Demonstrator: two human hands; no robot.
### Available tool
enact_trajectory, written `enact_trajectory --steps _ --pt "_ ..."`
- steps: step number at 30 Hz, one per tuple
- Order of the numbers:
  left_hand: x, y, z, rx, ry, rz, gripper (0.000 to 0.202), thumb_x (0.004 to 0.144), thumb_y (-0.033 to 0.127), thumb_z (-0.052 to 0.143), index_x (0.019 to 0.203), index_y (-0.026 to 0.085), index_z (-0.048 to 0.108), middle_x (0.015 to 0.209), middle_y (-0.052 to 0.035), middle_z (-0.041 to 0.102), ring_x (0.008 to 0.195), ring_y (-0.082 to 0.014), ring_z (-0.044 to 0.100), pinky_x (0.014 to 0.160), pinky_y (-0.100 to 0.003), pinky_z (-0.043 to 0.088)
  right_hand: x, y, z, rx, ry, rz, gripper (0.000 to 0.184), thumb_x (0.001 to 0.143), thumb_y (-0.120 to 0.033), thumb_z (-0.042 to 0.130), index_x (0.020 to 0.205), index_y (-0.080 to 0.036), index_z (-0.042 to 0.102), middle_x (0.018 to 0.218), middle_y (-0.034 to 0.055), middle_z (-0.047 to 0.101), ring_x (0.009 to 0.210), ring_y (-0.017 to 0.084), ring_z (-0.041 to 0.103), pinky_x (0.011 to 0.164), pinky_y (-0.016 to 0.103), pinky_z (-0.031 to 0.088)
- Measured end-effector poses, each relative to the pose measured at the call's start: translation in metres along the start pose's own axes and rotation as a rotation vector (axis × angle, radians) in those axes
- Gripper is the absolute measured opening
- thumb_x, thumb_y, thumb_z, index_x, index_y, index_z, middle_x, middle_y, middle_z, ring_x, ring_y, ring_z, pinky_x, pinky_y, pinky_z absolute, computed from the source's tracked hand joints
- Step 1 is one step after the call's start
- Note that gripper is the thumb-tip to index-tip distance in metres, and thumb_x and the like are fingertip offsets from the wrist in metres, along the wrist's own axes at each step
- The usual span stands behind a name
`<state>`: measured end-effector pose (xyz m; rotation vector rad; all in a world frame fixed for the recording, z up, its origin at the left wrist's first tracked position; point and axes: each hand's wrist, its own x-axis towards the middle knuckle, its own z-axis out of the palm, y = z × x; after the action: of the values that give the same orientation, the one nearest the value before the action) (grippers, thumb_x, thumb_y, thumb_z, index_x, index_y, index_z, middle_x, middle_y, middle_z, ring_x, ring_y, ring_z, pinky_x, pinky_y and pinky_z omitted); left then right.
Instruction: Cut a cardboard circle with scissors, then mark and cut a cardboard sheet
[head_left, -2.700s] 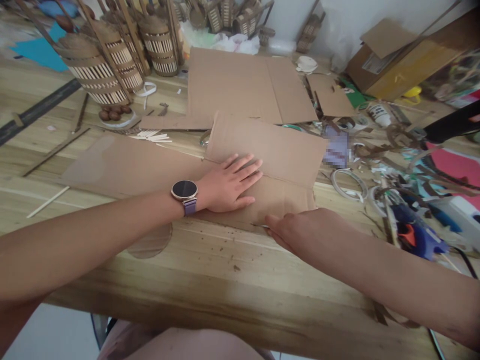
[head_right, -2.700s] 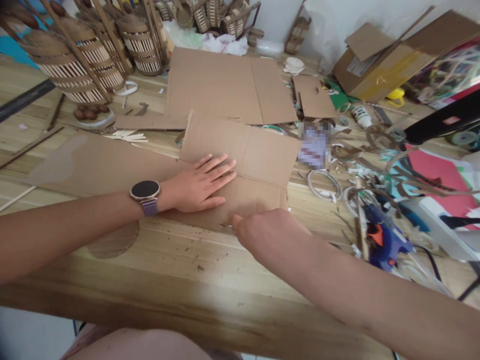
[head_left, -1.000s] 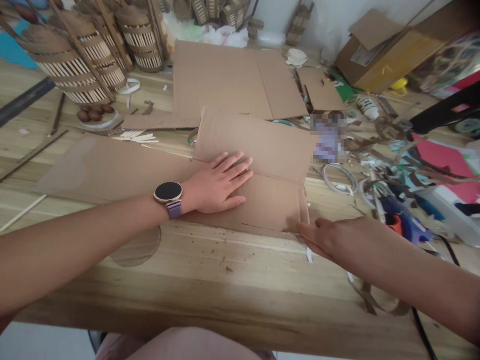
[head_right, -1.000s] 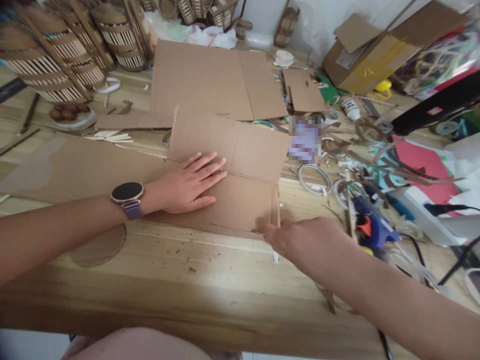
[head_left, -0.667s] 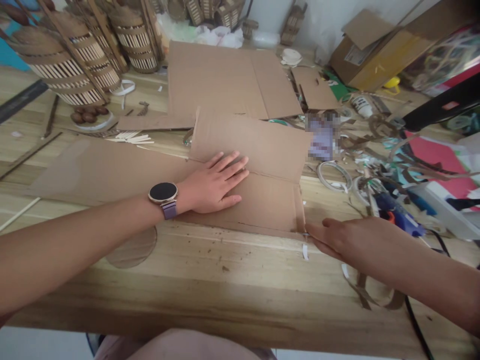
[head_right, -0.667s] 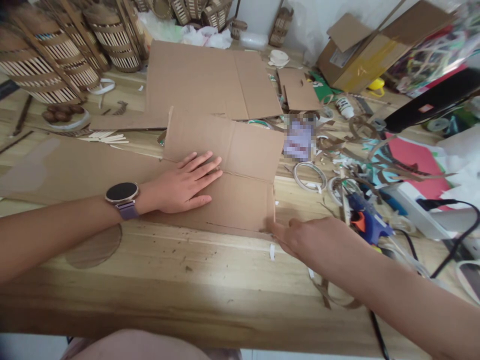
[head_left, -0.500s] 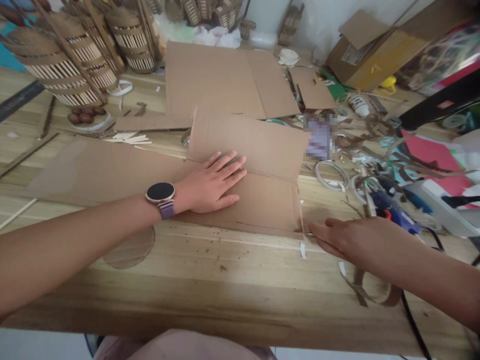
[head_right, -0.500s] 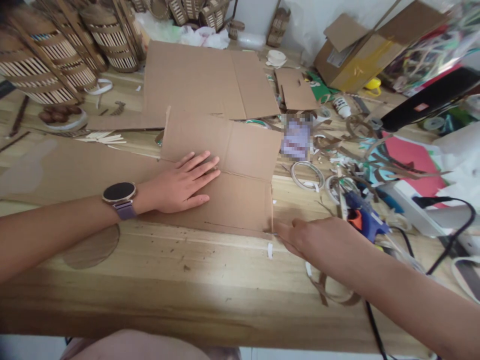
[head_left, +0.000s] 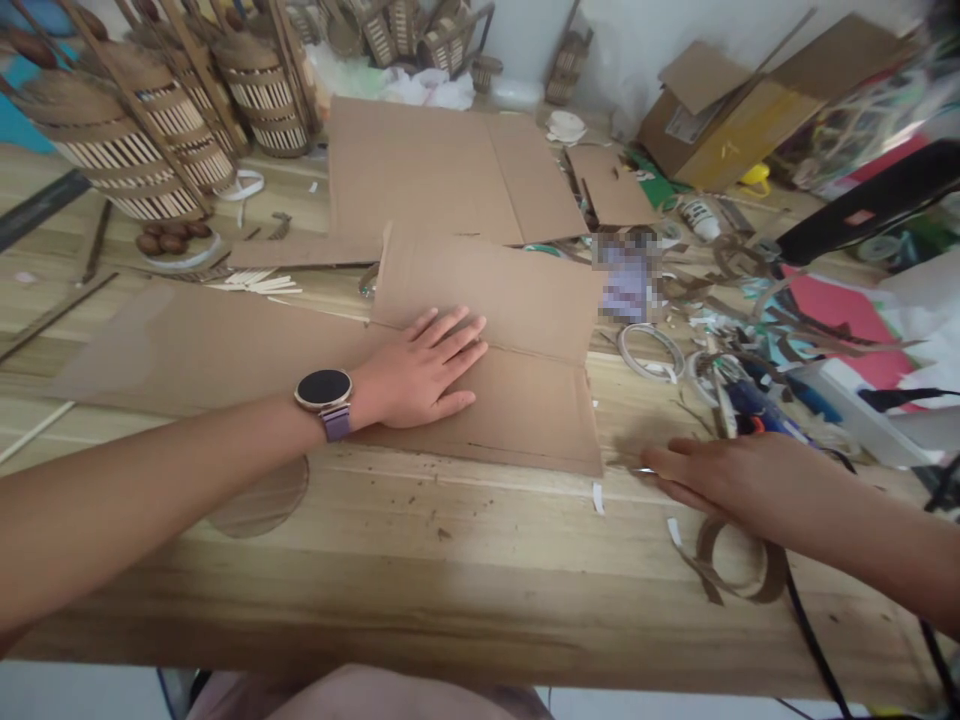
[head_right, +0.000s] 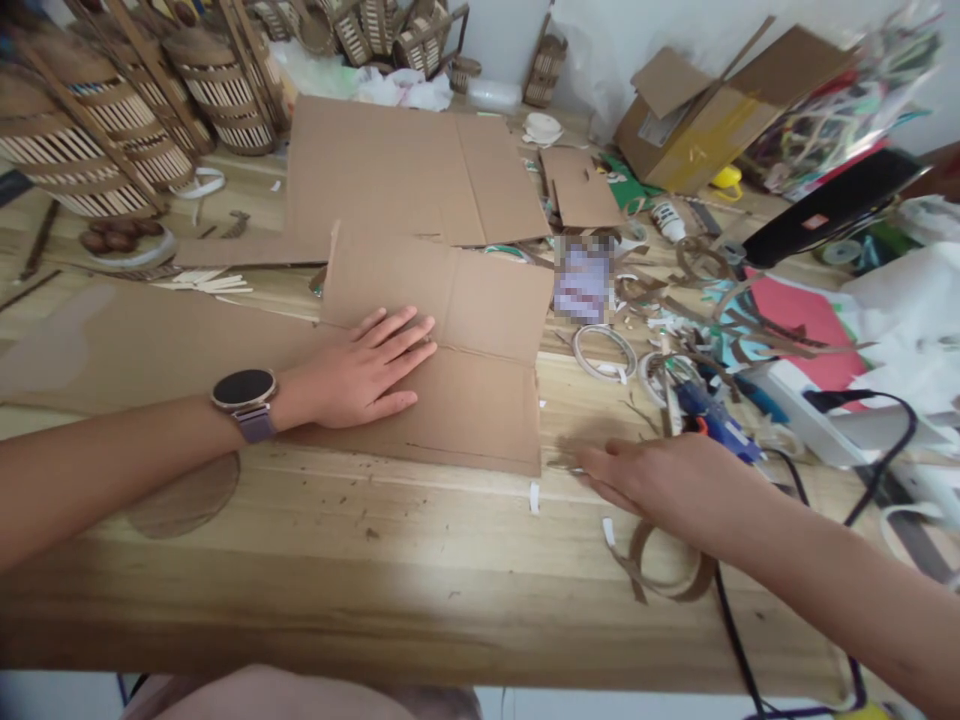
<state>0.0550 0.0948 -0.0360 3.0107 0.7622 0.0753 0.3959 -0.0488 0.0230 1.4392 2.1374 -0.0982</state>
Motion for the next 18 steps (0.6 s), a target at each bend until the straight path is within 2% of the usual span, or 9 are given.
enact_trajectory --steps 2,4,5,8,10,14,18 --pt "0.000 0.001 0.001 -0.004 0.011 0.000 0.066 0.103 0.048 0.037 0.154 0.006 0.038 0.166 -0.0194 0.024 0.154 -0.0385 0.015 0.124 -0.056 0.013 0.002 -0.003 -0.017 0.019 -0.092 -0.003 0.012 0.100 -0.030 0.049 0.094 -0.027 0.059 0.080 0.0023 0.076 0.065 0.023 0.074 0.050 0.028 0.031" --pt "0.000 0.001 0.001 -0.005 0.016 -0.003 0.066 0.103 0.049 0.038 0.153 0.005 0.038 0.166 -0.0194 0.024 0.154 -0.0385 0.015 0.124 -0.056 0.012 0.009 -0.015 -0.033 0.001 -0.096 0.046 0.014 0.102 -0.031 0.047 0.093 -0.025 0.057 0.081 0.0046 0.076 0.065 0.024 0.074 0.050 0.028 0.029" --pt "0.001 0.001 0.001 -0.005 0.018 -0.004 0.066 0.103 0.049 0.038 0.153 0.005 0.038 0.166 -0.0194 0.024 0.154 -0.0385 0.015 0.124 -0.056 0.013 0.014 -0.025 -0.040 -0.014 -0.088 0.068 0.015 0.102 -0.034 0.047 0.094 -0.025 0.056 0.079 0.0053 0.076 0.065 0.025 0.074 0.049 0.028 0.026" --pt "0.001 0.001 0.001 -0.003 0.019 -0.006 0.066 0.103 0.049 0.038 0.153 0.006 0.039 0.166 -0.0193 0.024 0.153 -0.0382 0.017 0.124 -0.056 0.013 0.035 -0.063 -0.057 0.005 -0.044 -0.001 0.018 0.103 -0.036 0.046 0.109 -0.023 0.057 0.089 0.0078 0.078 0.067 0.025 0.074 0.047 0.027 0.019" --pt "0.001 0.001 0.002 0.002 0.025 -0.009 0.066 0.103 0.049 0.038 0.153 0.006 0.039 0.165 -0.0190 0.025 0.153 -0.0379 0.017 0.123 -0.056 0.014 0.050 -0.089 -0.067 0.034 -0.035 -0.068 0.021 0.105 -0.034 0.043 0.106 -0.021 0.059 0.082 0.0058 0.077 0.067 0.023 0.073 0.046 0.028 0.016" --pt "0.001 0.001 0.003 0.003 0.041 -0.007 0.065 0.102 0.051 0.040 0.152 0.008 0.040 0.166 -0.0182 0.026 0.153 -0.0369 0.018 0.123 -0.055 0.016 0.074 -0.120 -0.087 0.075 -0.005 -0.134 0.023 0.106 -0.032 0.045 0.099 -0.018 0.063 0.087 0.0055 0.078 0.071 0.020 0.072 0.047 0.027 0.020" --pt "0.001 0.001 0.003 -0.015 0.049 -0.007 0.066 0.102 0.050 0.042 0.152 0.007 0.041 0.165 -0.0188 0.026 0.154 -0.0368 0.018 0.123 -0.055 0.015 0.085 -0.129 -0.099 0.070 -0.052 -0.158 0.022 0.105 -0.028 0.046 0.102 -0.017 0.065 0.087 0.0067 0.079 0.074 0.022 0.072 0.048 0.028 0.026"
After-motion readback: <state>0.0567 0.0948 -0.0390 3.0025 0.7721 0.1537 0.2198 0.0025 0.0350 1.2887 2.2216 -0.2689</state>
